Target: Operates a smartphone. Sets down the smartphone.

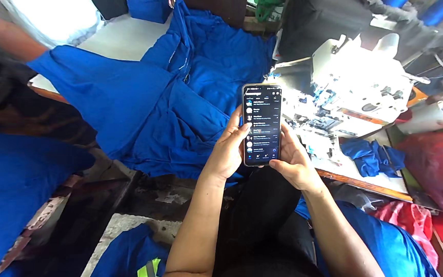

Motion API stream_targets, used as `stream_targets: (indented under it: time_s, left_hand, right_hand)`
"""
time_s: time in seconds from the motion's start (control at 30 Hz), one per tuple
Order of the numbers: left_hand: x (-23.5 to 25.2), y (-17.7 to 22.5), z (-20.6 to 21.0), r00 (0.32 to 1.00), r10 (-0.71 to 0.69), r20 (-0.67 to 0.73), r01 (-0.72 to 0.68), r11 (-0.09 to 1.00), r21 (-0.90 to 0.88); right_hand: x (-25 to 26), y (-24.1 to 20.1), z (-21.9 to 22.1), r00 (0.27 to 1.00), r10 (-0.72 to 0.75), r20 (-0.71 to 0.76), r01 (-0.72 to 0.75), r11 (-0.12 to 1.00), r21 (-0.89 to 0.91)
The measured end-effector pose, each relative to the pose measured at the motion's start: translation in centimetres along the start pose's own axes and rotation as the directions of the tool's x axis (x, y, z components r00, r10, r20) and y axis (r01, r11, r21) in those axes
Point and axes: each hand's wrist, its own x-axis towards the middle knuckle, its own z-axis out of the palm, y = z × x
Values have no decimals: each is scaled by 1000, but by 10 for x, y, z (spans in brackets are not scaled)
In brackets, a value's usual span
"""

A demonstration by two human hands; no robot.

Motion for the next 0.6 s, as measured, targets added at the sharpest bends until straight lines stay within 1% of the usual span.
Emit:
stream_targets:
  time_s: [0.1,0.3,0.6]
  left_hand:
    - [0,1,1,1000,-20,-22,20,1000,-11]
    - [-1,-1,-3,1000,-26,-2,26,1000,-7]
    - [-1,1,1,998,-47,-36,47,999,8]
  right_hand:
    - [0,0,0,1000,7,-6,-7,1000,4]
    - [-1,1,0,1000,-1,-2,1,1000,9]
    - [-1,2,0,1000,-13,-11,13,1000,-8]
